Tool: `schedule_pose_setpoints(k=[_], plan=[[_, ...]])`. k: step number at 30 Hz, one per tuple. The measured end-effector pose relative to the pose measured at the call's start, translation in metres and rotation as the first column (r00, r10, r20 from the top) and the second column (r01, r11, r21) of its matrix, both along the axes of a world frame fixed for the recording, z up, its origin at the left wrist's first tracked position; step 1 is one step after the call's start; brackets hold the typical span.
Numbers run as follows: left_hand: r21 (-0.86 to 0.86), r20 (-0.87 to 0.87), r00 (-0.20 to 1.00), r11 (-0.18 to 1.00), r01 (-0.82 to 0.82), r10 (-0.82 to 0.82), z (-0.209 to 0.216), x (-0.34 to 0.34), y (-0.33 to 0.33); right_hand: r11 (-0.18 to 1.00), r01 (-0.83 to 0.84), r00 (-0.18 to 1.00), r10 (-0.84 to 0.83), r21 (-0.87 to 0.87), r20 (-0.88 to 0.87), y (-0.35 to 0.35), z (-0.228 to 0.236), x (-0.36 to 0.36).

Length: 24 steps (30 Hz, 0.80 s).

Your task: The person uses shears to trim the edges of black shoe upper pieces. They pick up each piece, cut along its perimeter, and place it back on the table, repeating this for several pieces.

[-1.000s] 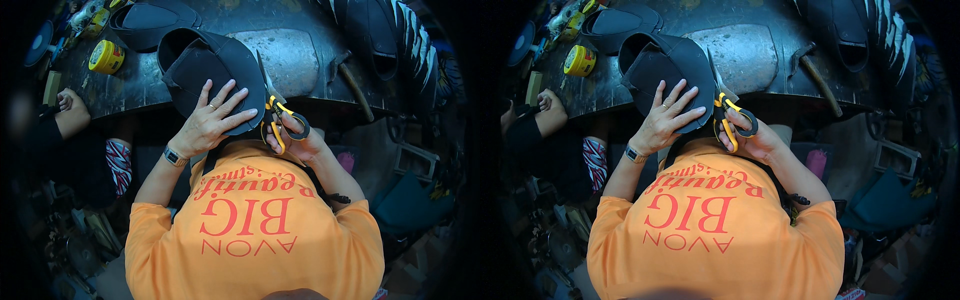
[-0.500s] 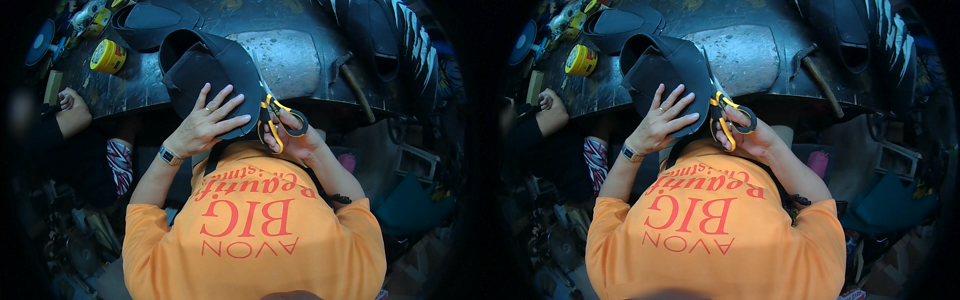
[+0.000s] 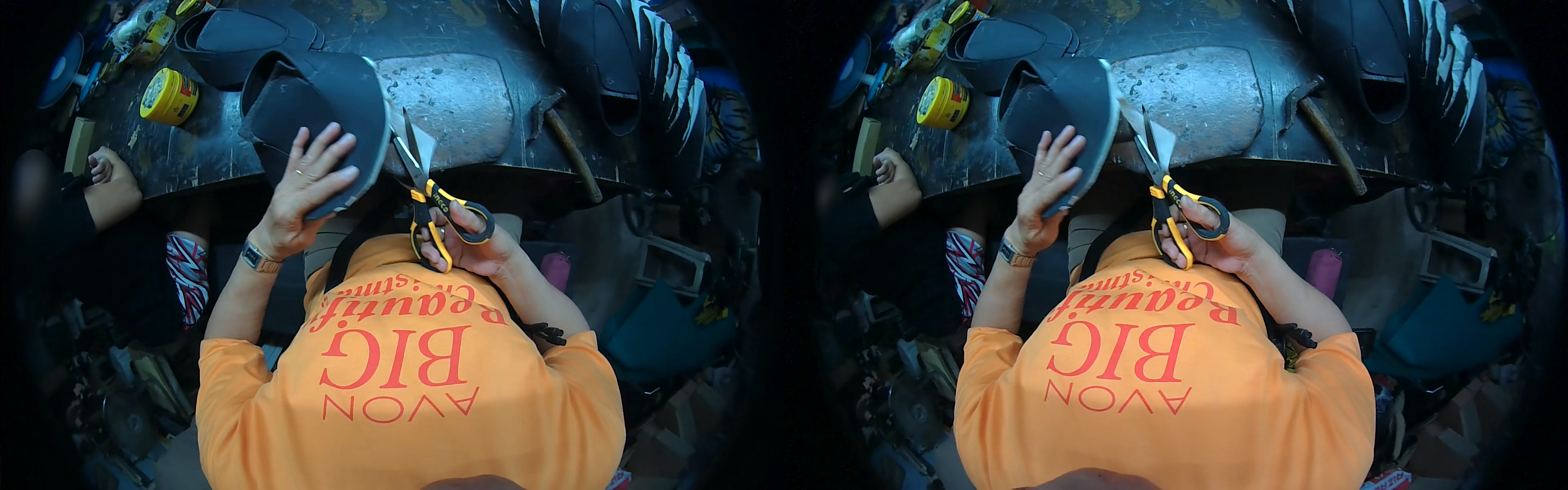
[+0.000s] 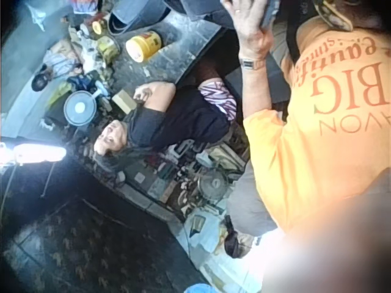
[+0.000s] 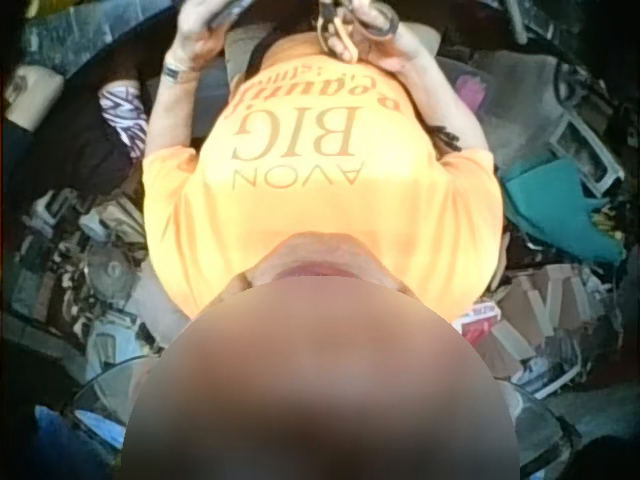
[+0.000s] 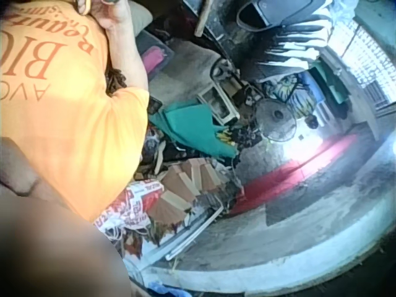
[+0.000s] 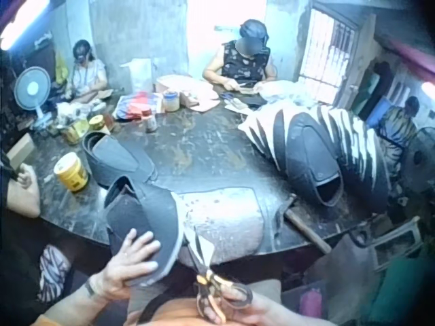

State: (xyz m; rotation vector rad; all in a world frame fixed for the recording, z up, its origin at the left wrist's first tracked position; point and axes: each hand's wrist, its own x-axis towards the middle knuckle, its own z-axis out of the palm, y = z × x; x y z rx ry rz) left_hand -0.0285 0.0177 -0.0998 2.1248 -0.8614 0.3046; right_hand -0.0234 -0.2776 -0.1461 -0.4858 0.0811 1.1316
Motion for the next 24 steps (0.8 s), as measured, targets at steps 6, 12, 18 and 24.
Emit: schedule_pose_setpoints(k=[6, 12, 18, 24], plan=[[-0.025, 0.056, 0.998, 0.999, -0.034, 0.036, -0.001, -0.001, 0.006, 0.996, -0.076, 0.989, 0.069, 0.048, 0.132, 0.012, -0.003, 0.009], [0.206, 0.101, 0.993, 0.976, -0.073, 0.053, 0.0, -0.006, 0.0, 0.993, -0.054, 0.986, 0.036, 0.106, 0.164, 0.02, 0.002, 0.011], [0.471, 0.082, 0.996, 0.881, -0.053, 0.016, -0.01, -0.017, -0.014, 0.997, -0.001, 0.984, -0.013, 0.08, 0.178, 0.018, -0.004, 0.013], [0.494, -0.128, 0.989, 0.859, 0.132, -0.078, 0.007, -0.013, -0.019, 1.0, 0.024, 0.979, -0.023, 0.0, 0.205, 0.009, -0.016, 0.006]])
